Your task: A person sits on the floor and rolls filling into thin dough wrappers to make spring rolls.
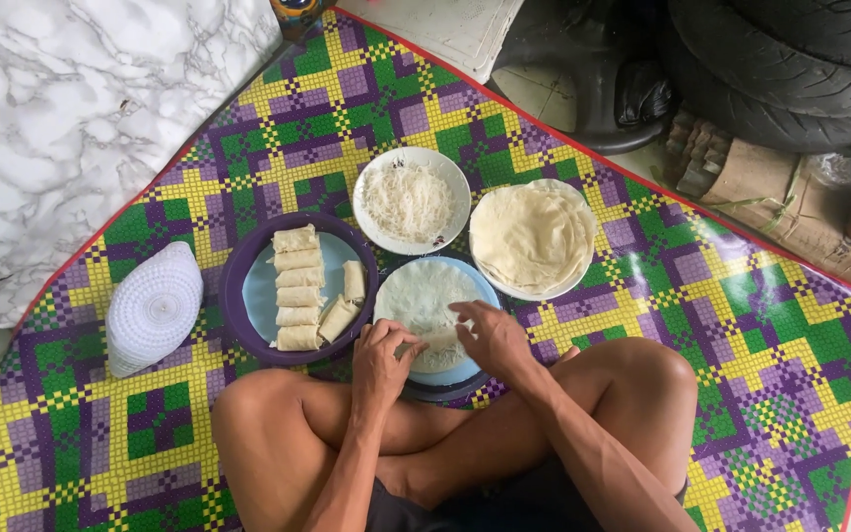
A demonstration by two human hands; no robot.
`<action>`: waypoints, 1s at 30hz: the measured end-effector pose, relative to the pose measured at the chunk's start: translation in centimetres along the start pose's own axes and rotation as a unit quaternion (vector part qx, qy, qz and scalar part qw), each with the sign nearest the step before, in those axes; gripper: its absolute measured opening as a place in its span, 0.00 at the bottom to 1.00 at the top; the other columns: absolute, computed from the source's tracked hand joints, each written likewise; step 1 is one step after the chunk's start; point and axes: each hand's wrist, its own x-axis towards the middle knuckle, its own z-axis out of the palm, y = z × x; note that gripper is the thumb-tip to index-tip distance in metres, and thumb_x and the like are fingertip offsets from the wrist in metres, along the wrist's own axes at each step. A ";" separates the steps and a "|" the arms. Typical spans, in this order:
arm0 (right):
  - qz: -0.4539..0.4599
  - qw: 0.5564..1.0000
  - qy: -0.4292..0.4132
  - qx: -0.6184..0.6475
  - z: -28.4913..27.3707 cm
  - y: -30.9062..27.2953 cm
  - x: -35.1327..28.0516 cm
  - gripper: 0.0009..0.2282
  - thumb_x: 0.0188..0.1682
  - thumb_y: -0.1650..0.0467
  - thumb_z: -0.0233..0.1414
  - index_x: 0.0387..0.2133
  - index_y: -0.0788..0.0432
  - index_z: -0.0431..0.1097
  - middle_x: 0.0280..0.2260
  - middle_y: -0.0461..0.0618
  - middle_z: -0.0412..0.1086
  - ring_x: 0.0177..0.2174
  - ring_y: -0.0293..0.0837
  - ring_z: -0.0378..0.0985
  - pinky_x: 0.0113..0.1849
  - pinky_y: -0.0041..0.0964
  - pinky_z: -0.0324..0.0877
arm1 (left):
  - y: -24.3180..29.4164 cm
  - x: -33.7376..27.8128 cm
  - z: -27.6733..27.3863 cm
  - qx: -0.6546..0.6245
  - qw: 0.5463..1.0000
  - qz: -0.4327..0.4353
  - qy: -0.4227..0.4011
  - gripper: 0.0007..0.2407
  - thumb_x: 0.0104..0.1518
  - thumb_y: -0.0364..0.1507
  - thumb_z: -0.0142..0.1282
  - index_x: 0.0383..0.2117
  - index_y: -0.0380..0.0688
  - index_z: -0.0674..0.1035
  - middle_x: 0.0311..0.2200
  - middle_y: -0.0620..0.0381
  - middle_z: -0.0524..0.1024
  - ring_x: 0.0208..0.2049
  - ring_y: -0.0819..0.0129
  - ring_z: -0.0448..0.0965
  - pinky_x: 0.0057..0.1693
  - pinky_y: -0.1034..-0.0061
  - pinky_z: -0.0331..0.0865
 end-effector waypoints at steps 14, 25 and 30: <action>0.171 0.982 0.081 -0.001 2.2 7.6 2.9 0.13 0.44 0.64 0.57 0.39 0.53 0.81 0.32 0.55 0.80 0.39 0.61 0.83 0.43 0.56 0.77 | 1.7 0.2 -1.9 0.015 0.980 -0.196 -0.012 0.15 0.68 0.32 0.47 0.58 0.42 0.71 0.40 0.54 0.68 0.43 0.59 0.75 0.47 0.65 0.77; 0.195 0.978 0.077 -0.012 2.1 5.8 3.5 0.13 0.43 0.65 0.56 0.38 0.58 0.79 0.32 0.58 0.79 0.38 0.64 0.82 0.42 0.58 0.76 | 0.3 0.4 -0.8 0.019 0.974 -0.224 -0.014 0.17 0.66 0.26 0.44 0.61 0.40 0.69 0.38 0.55 0.69 0.41 0.56 0.75 0.46 0.63 0.78; 0.150 0.982 0.114 -0.016 2.1 4.6 3.0 0.07 0.45 0.67 0.55 0.32 0.56 0.78 0.31 0.55 0.78 0.36 0.61 0.83 0.40 0.57 0.77 | 0.8 0.5 -1.0 -0.110 0.984 -0.143 0.001 0.18 0.65 0.25 0.43 0.62 0.42 0.67 0.38 0.49 0.70 0.41 0.56 0.78 0.44 0.62 0.79</action>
